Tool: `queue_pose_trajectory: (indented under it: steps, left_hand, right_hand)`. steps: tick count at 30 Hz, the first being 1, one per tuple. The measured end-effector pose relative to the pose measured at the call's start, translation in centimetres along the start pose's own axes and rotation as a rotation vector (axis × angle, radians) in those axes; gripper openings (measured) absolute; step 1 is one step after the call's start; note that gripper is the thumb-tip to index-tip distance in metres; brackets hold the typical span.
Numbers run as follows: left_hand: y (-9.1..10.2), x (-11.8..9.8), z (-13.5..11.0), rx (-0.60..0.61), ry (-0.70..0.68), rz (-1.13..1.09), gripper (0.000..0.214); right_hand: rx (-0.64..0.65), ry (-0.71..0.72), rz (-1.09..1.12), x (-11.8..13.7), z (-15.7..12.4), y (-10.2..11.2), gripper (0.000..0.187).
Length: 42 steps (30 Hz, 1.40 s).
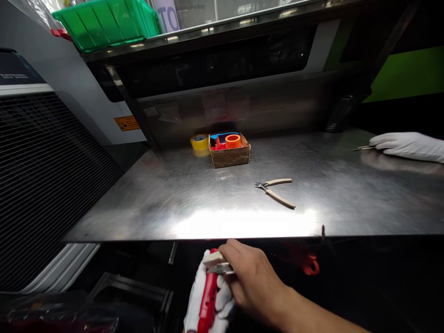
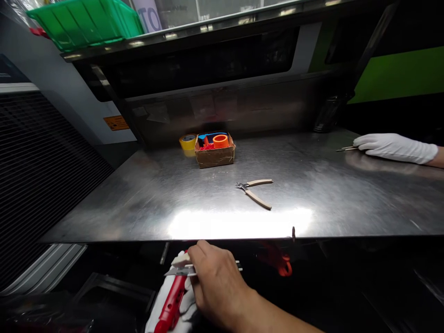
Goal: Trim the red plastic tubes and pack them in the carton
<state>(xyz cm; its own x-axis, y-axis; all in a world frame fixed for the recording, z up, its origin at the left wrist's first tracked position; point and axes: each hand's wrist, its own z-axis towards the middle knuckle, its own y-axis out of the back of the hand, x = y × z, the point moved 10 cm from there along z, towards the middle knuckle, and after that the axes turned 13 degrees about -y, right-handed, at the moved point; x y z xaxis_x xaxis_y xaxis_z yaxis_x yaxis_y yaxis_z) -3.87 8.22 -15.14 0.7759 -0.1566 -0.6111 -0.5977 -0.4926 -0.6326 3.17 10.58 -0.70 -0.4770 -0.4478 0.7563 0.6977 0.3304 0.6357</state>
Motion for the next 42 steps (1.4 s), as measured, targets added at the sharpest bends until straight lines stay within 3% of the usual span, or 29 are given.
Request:
queue_pose_trajectory:
  steps: [5,10,14,18,24,28,31,33,35,39,40,42]
  left_hand:
    - [-1.5,0.6,-0.6,0.048,0.059,-0.026,0.044]
    - [-3.3,-0.5,-1.6,0.117,0.046,0.055,0.045]
    - [-2.2,-1.8,-1.9,0.005,0.031,0.188,0.039]
    - [-0.9,-2.1,-2.1,-0.069,0.018,0.190,0.031]
    - [0.1,-1.5,-2.3,-0.084,0.062,0.069,0.024]
    - [0.1,-1.2,-2.3,-0.085,0.115,-0.017,0.022]
    - [0.5,-1.4,-2.4,-0.147,0.120,-0.029,0.021]
    - [0.8,-1.7,-2.5,-0.192,0.104,-0.016,0.020]
    - [1.1,-2.0,-2.6,-0.210,0.093,-0.001,0.019]
    - [1.2,-2.3,-2.4,-0.195,0.069,0.014,0.017]
    - [1.2,-2.3,-2.3,-0.198,0.058,0.017,0.016]
    - [1.3,-2.3,-2.3,-0.211,0.041,0.018,0.014]
  right_hand:
    - [0.089,0.078,-0.088,0.9,-0.3,-0.8,0.025]
    - [-0.015,-0.198,-0.197,-2.2,2.8,4.3,0.017]
    - [-0.055,-0.407,-0.412,-6.1,6.4,8.4,0.009]
    - [-0.088,-0.475,-0.494,-8.8,9.0,10.3,0.018]
    - [-0.182,-0.499,-0.551,-10.3,9.7,11.5,0.032]
    - [-0.238,-0.481,-0.546,-9.5,9.3,12.2,0.034]
    - [-0.273,-0.392,-0.497,-7.5,7.2,12.8,0.035]
    - [-0.247,-0.276,-0.340,-6.1,4.4,12.7,0.034]
    - [-0.071,-0.246,-0.126,-6.8,0.6,11.0,0.033]
    - [0.354,-0.487,-0.019,-14.5,-8.2,5.3,0.033]
    - [0.384,-0.586,-0.039,-17.3,-9.9,4.4,0.034]
    - [0.312,-0.818,-0.145,-23.1,-12.3,4.3,0.035]
